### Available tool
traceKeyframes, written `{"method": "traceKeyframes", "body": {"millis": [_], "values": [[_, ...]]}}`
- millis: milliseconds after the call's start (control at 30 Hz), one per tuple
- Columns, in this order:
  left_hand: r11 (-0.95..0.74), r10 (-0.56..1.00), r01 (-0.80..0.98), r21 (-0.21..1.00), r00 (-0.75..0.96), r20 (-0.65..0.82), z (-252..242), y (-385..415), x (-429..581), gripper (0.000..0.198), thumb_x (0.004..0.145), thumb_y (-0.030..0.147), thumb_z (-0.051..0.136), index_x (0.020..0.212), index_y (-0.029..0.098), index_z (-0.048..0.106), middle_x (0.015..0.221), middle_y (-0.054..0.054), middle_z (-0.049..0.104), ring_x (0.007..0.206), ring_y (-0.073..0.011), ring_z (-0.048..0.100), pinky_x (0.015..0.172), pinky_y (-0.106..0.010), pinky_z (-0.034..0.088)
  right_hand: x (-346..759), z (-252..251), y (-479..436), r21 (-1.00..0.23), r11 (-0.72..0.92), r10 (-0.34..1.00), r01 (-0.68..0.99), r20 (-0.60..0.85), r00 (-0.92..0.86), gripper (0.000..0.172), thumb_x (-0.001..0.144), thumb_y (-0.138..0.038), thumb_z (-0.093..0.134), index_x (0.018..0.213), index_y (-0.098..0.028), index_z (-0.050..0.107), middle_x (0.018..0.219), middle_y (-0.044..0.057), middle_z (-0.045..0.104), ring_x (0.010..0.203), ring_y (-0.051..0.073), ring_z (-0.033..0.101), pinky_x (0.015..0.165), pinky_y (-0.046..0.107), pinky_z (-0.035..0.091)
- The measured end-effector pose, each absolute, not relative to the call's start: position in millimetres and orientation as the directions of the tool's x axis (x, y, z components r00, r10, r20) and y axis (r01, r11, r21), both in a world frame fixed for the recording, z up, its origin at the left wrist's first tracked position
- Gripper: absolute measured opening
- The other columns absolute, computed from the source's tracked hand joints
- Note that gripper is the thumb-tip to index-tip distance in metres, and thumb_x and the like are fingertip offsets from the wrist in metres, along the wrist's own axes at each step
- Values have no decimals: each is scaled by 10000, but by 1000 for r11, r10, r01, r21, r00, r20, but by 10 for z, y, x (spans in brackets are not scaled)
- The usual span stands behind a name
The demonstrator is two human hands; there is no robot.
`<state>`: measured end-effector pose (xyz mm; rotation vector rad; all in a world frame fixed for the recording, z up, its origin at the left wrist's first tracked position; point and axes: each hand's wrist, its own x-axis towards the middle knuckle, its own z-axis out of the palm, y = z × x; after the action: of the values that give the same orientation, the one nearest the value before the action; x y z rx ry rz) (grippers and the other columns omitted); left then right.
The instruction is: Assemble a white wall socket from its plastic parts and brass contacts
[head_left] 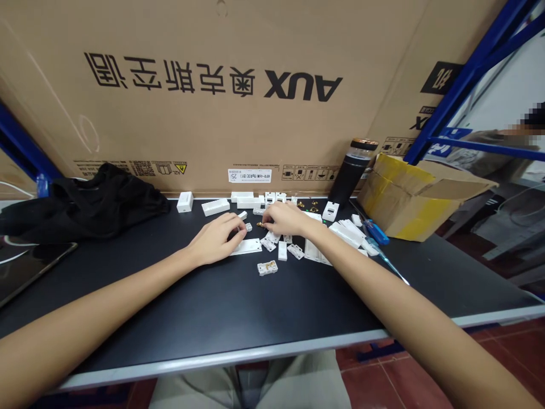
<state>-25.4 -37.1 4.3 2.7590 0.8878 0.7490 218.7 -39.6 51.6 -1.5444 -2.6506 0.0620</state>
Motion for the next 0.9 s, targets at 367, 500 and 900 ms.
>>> {"method": "traceKeyframes", "body": {"millis": [367,500,900], "values": [[-955,277,187,229,836,474,120,-465,-268,165,1034,255,466,1018,187,614,1011,-72,664,960,-210,614,913,-379,505,2231,686,-500,-208,477,879,854,121,-462,141,782,-154,591,836,-164,721,816,43,742,740,161,632,672,274,393],[-979,166,83,188,855,491,120,-522,-243,123,1003,240,518,1076,186,601,1021,-90,677,958,-221,635,904,-385,520,2290,796,-687,-283,453,891,845,104,-442,106,774,-170,600,786,-159,705,780,32,733,711,153,633,668,263,419],[-976,19,-76,203,903,430,143,-721,-105,317,895,88,523,1174,214,606,1118,-86,729,1028,-220,670,945,-365,541,2355,812,-1109,-619,450,780,644,-79,-620,161,755,-142,624,883,-163,720,696,-26,676,614,114,597,589,224,445]]}}
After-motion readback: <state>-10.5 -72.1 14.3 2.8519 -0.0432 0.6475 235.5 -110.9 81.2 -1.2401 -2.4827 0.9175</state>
